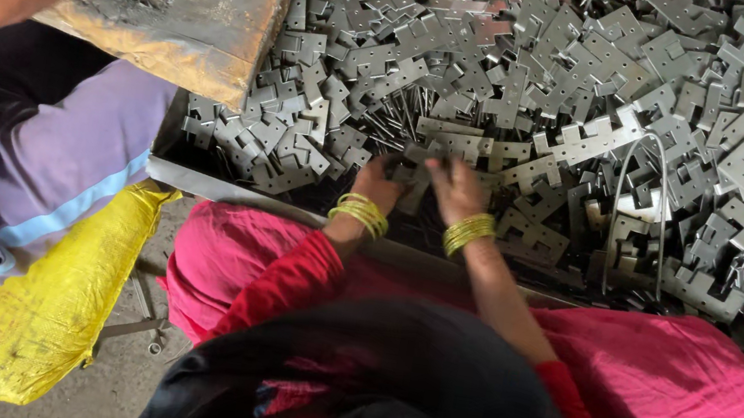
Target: The person sits on the floor and sorts small metal brackets from a large bin, picking them up by hand and placing them into a separate container. The task involves repetitive handling of identical metal pieces.
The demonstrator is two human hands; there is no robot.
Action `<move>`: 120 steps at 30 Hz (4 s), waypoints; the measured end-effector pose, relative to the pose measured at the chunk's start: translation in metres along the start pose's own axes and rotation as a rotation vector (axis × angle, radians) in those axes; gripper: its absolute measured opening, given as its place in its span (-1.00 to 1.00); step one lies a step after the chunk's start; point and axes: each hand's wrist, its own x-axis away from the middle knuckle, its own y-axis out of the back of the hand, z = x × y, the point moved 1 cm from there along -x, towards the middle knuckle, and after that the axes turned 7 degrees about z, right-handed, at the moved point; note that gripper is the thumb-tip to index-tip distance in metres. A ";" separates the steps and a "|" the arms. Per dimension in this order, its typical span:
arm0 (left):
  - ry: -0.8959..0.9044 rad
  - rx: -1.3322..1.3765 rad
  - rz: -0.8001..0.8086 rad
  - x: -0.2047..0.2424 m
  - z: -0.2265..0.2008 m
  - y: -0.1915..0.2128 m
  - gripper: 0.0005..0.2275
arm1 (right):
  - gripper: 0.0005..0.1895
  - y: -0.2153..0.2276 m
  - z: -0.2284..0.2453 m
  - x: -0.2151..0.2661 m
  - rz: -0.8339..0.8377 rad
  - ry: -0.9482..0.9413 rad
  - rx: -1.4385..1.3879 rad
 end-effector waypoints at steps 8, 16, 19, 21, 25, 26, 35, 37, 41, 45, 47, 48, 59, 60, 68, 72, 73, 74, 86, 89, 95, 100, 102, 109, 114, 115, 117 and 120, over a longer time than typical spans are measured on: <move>-0.089 0.074 -0.202 0.010 -0.011 0.003 -0.51 | -0.83 0.117 0.005 0.017 -0.150 0.369 1.205; -0.281 0.197 -0.459 0.024 -0.041 0.011 -0.54 | -0.49 0.137 -0.002 0.029 -0.233 0.026 0.163; -0.347 0.244 -0.483 0.030 -0.043 0.013 -0.55 | -0.63 0.080 0.002 0.028 -0.184 0.006 0.018; -0.406 0.293 -0.506 0.033 -0.045 0.013 -0.55 | -0.71 0.023 0.013 0.016 -0.051 0.018 0.250; -0.305 0.324 -0.504 0.047 -0.058 0.026 -0.57 | -0.72 -0.035 0.033 0.020 0.032 0.096 0.700; -0.237 0.322 -0.491 0.041 -0.067 0.039 -0.57 | -0.76 -0.041 0.039 0.017 0.078 0.085 0.786; 0.172 -0.888 -0.706 -0.127 -0.160 0.264 -0.40 | -0.83 -0.042 0.017 0.026 -0.006 0.162 1.020; 0.310 -0.874 -0.699 -0.151 -0.169 0.299 -0.36 | -0.75 -0.042 0.016 0.022 -0.061 0.191 1.110; 0.111 -1.156 -0.994 -0.138 -0.165 0.257 -0.41 | -0.74 -0.031 0.005 0.029 -0.154 -0.050 0.745; -0.298 -1.233 -0.406 -0.104 -0.119 0.094 -0.62 | -0.69 0.001 -0.020 0.026 -0.446 -0.045 -0.063; -0.426 -1.189 -0.170 -0.085 -0.084 0.020 -0.70 | -0.71 0.015 -0.042 0.030 -0.496 -0.132 -0.629; -0.460 -1.185 -0.156 -0.079 -0.070 -0.003 -0.73 | -0.71 0.022 -0.052 0.033 -0.506 -0.180 -0.857; -0.140 -0.836 0.003 -0.056 -0.118 0.045 -0.78 | -0.65 0.028 -0.015 0.036 -0.253 -0.270 -1.384; -0.142 -0.800 -0.025 -0.055 -0.122 0.051 -0.77 | -0.67 0.028 -0.010 0.036 -0.262 -0.287 -1.319; -0.286 -0.766 0.019 -0.064 -0.130 0.017 -0.80 | -0.51 0.027 0.005 0.032 -0.273 -0.551 -0.927; -0.359 -0.726 0.274 -0.046 -0.132 -0.036 -0.75 | -0.32 0.017 -0.004 0.023 -0.037 -0.329 -1.504; -0.395 -0.744 0.240 -0.040 -0.128 -0.046 -0.75 | -0.26 0.016 -0.011 0.023 0.060 -0.281 -1.577; -0.430 -0.762 0.205 -0.034 -0.122 -0.052 -0.75 | -0.27 0.014 -0.021 0.022 0.014 -0.294 -1.416; -0.121 -0.354 -0.110 0.026 -0.042 0.047 -0.66 | -0.50 -0.001 -0.015 -0.011 -0.397 -0.080 0.225; 0.108 -0.607 -0.107 0.040 -0.061 0.051 -0.61 | -0.52 0.060 -0.023 -0.005 -0.323 0.058 0.892; -0.033 -0.571 -0.134 0.060 -0.096 0.054 -0.63 | -0.86 0.089 -0.021 0.001 0.082 0.037 1.098; -0.092 -0.438 -0.246 0.052 -0.080 0.057 -0.63 | -0.71 0.125 -0.025 0.039 -0.288 0.054 0.067; -0.125 -0.231 -0.265 0.045 -0.061 0.055 -0.64 | -0.75 0.126 -0.031 0.055 -0.299 0.155 -0.627; -0.326 -0.124 -0.517 -0.016 -0.043 0.126 -0.73 | -0.70 0.095 0.017 0.028 -0.065 0.320 -1.508; -0.181 -0.764 -0.979 -0.114 -0.100 0.269 -0.41 | -0.56 0.077 0.056 0.019 0.001 0.376 -1.374; -0.008 -0.738 -0.978 -0.132 -0.110 0.294 -0.41 | -0.56 0.071 0.060 0.018 -0.021 0.334 -1.292; 0.232 -0.722 -0.954 -0.148 -0.122 0.328 -0.43 | -0.57 0.058 0.060 0.015 -0.075 0.114 -1.152; 0.277 -0.806 -1.074 -0.127 -0.140 0.338 -0.45 | -0.57 0.026 0.058 0.003 -0.096 -0.003 -0.749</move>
